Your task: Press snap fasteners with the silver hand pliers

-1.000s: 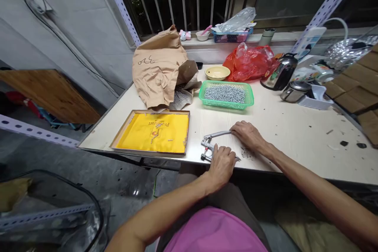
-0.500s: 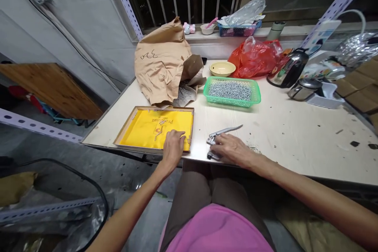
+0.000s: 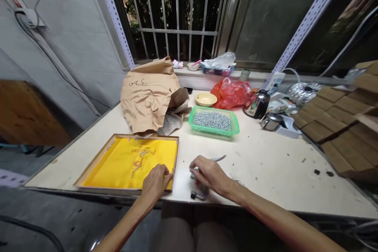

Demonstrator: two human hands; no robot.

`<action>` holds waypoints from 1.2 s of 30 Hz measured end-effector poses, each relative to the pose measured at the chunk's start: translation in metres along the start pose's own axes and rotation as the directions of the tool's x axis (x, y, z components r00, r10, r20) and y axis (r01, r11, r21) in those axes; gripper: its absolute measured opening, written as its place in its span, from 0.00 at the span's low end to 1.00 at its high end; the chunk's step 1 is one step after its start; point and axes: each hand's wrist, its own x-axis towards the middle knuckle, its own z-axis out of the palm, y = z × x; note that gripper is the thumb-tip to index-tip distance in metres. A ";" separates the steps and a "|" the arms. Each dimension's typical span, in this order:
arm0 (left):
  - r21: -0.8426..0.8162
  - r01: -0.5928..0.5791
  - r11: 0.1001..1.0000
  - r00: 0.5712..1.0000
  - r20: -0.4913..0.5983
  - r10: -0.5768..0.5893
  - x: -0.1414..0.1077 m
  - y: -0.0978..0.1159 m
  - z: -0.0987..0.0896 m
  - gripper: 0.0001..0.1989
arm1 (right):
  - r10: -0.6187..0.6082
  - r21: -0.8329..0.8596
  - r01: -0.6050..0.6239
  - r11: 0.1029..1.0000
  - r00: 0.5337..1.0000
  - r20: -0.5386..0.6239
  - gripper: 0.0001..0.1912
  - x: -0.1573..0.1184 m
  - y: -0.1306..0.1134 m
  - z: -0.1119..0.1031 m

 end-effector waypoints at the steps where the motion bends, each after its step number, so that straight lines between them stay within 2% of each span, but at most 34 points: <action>1: 0.012 0.001 1.000 1.000 0.016 -0.001 0.002 0.001 -0.001 0.08 | 0.019 0.017 -0.017 1.000 0.991 -0.136 0.07 0.010 0.004 -0.015; 3: 0.044 0.004 0.999 0.999 0.033 -0.005 0.003 0.005 -0.003 0.08 | 0.084 -0.024 -0.100 0.995 0.928 -0.362 0.07 0.034 0.016 -0.048; 5: 0.059 0.017 0.998 0.999 0.040 -0.019 0.003 0.007 -0.004 0.09 | 0.156 -0.120 -0.239 0.964 0.867 -0.474 0.07 0.058 0.034 -0.079; 7: 0.022 0.043 0.999 0.999 0.033 -0.044 0.004 0.005 -0.004 0.10 | 0.249 -0.227 -0.368 0.902 0.872 -0.422 0.13 0.071 0.051 -0.098; 9: -0.076 0.051 0.996 0.999 -0.001 -0.051 0.006 0.001 -0.005 0.09 | 0.295 -0.304 -0.398 0.865 0.895 -0.334 0.20 0.066 0.062 -0.101; 11: -0.210 0.034 0.977 0.997 -0.067 -0.049 0.005 -0.002 -0.009 0.08 | 0.292 -0.313 -0.357 0.880 0.927 -0.236 0.19 0.042 0.063 -0.090; 14: -0.378 0.000 0.926 0.990 -0.130 -0.053 -0.004 0.005 -0.019 0.11 | 0.275 -0.250 -0.271 0.929 0.961 -0.021 0.16 -0.017 0.049 -0.061; 17: -0.441 -0.061 0.895 0.998 -0.021 0.057 -0.011 0.032 -0.024 0.13 | 0.282 -0.207 -0.245 0.947 0.944 0.170 0.17 -0.067 0.029 -0.039; 19: -0.455 -0.089 0.886 0.989 0.068 0.135 -0.012 0.052 -0.020 0.11 | 0.333 -0.213 -0.288 0.934 0.917 0.220 0.15 -0.085 0.022 -0.030; 21: -0.455 -0.096 0.885 0.977 0.127 0.172 -0.012 0.068 -0.013 0.09 | 0.379 -0.226 -0.330 0.917 0.896 0.231 0.14 -0.094 0.019 -0.024; 24: -0.458 -0.040 0.888 0.962 0.223 0.158 -0.008 0.078 -0.005 0.06 | 0.379 -0.233 -0.330 0.915 0.902 0.208 0.16 -0.099 0.020 -0.018; 27: -0.484 0.036 0.875 0.944 0.304 0.129 -0.001 0.078 0.000 0.05 | 0.355 -0.261 -0.302 0.917 0.917 0.183 0.15 -0.101 0.025 -0.012; 31: -0.513 0.028 0.858 0.936 0.315 0.157 0.003 0.075 0.007 0.05 | 0.351 -0.295 -0.298 0.908 0.925 0.145 0.13 -0.105 0.028 -0.003; 36: -0.402 0.047 0.914 0.904 0.407 0.132 0.004 0.078 0.009 0.08 | 0.340 -0.313 -0.293 0.904 0.935 0.106 0.10 -0.106 0.026 0.003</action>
